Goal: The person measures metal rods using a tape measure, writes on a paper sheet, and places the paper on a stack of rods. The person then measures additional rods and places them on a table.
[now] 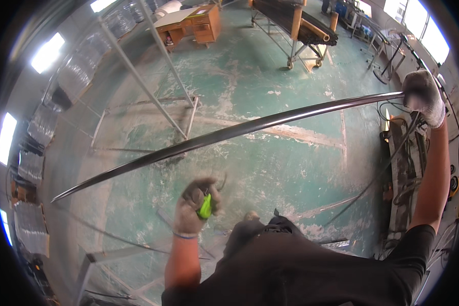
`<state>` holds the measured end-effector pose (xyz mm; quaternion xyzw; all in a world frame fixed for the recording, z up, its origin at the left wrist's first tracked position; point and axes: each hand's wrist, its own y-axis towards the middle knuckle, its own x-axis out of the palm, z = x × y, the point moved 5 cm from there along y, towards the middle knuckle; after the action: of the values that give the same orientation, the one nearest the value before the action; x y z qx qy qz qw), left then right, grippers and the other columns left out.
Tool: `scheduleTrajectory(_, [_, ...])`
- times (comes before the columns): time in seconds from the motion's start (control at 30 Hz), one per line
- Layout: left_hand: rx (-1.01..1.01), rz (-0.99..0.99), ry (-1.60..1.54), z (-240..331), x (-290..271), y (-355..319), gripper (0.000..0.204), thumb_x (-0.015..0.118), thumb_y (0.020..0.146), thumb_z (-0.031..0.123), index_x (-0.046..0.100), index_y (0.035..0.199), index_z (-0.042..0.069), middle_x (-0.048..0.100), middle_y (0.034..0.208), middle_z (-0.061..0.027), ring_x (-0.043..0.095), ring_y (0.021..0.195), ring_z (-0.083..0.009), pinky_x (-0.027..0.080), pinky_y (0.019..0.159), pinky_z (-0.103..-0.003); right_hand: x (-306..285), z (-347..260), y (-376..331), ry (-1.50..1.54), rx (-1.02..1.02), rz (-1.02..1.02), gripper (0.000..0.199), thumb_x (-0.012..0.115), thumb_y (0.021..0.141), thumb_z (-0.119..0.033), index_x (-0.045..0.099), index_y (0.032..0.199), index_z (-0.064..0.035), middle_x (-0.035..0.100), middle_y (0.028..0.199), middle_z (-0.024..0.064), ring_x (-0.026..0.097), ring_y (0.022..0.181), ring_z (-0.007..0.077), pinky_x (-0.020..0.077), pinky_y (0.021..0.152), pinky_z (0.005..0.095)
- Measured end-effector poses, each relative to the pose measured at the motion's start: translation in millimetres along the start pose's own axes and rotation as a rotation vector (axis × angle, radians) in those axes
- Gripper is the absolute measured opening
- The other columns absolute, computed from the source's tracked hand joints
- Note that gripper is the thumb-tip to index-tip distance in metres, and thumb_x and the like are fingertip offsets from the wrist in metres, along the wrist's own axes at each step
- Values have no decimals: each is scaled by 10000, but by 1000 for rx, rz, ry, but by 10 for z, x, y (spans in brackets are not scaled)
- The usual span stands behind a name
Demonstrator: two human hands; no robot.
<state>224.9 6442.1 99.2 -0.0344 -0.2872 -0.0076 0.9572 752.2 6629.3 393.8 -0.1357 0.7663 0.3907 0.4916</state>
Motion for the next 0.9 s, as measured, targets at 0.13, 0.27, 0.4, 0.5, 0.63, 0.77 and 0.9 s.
scheduleTrajectory(0.13, [131,-395,-50,723,696,1347,845,730,969,553,479,1583,30,697,936,-114,615,686,-224,496,578,-360,102,683,105,-94,128,57,342,867,664,-234,600,678,-21,543,647,71,532,569,206,435,566,366])
scheduleTrajectory(0.27, [97,-490,-246,818,846,2725,820,597,1046,598,384,1661,99,634,885,-101,517,635,-195,437,538,-339,342,1420,477,-195,248,20,252,804,596,-108,568,621,-24,511,583,82,505,500,203,424,523,364])
scheduleTrajectory(0.4, [18,-375,-493,645,1016,4349,568,527,1104,537,615,1408,65,695,978,-122,566,700,-230,472,592,-356,622,2309,878,-212,399,18,253,796,583,-115,560,584,-23,519,558,96,513,479,214,417,516,366])
scheduleTrajectory(0.5, [-99,-185,-412,675,1301,5493,435,511,1132,473,695,1159,79,659,938,-113,571,778,-253,470,625,-369,746,3050,1239,-150,563,86,213,776,614,-93,581,607,-10,531,566,114,536,491,224,450,539,368])
scheduleTrajectory(0.63, [-235,-152,-218,783,1410,6959,380,598,1103,417,672,1108,44,685,905,-133,640,805,-272,496,629,-374,1049,3939,1824,-280,548,-21,181,762,598,-153,623,588,-37,603,612,147,619,556,323,497,576,415])
scheduleTrajectory(0.77, [-269,-201,-72,951,1366,8343,348,631,1089,374,669,1087,28,688,901,-140,660,806,-257,513,636,-380,1399,4776,2206,15,596,-40,354,698,955,-236,650,685,-11,609,658,95,616,606,224,482,592,357])
scheduleTrajectory(0.9, [-75,-210,15,1361,1341,9529,331,645,1082,348,668,1051,19,677,930,-130,663,762,-250,516,634,-380,2323,5722,2362,441,1230,110,259,649,1045,-186,720,879,1,661,742,7,607,696,124,491,674,294])
